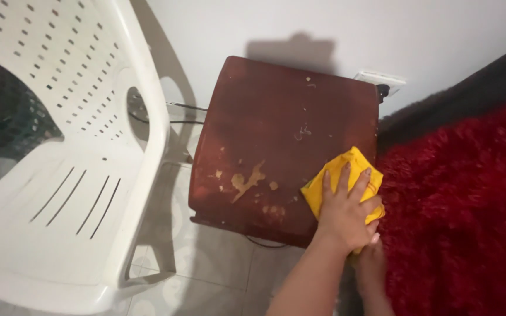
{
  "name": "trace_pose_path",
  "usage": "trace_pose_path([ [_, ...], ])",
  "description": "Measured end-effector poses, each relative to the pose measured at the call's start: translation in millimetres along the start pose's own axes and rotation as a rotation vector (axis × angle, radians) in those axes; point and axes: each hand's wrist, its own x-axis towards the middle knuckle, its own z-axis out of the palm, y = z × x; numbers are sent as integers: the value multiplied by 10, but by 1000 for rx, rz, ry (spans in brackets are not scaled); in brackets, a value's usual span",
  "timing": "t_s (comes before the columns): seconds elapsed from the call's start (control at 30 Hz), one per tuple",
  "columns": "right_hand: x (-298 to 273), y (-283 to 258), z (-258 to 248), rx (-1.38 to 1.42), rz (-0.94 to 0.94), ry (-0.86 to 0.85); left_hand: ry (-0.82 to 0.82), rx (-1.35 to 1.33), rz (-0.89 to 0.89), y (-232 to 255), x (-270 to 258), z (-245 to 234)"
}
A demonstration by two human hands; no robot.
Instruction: Cleaning a wooden bedside table using a cloth and placing items on top of it.
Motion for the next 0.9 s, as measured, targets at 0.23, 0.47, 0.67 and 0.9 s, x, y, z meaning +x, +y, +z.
trace_pose_path([
  [0.23,-541,154,60,-33,-55,-70,360,-56,93,-116,-509,521],
  [0.47,-900,68,267,-179,-459,-20,464,-32,188,-510,-864,453],
  [0.67,-1266,88,547,-458,-697,93,401,85,175,-972,-1130,388],
  [0.9,-1773,-262,992,-434,-705,-39,346,203,76,-1427,-1432,-2],
])
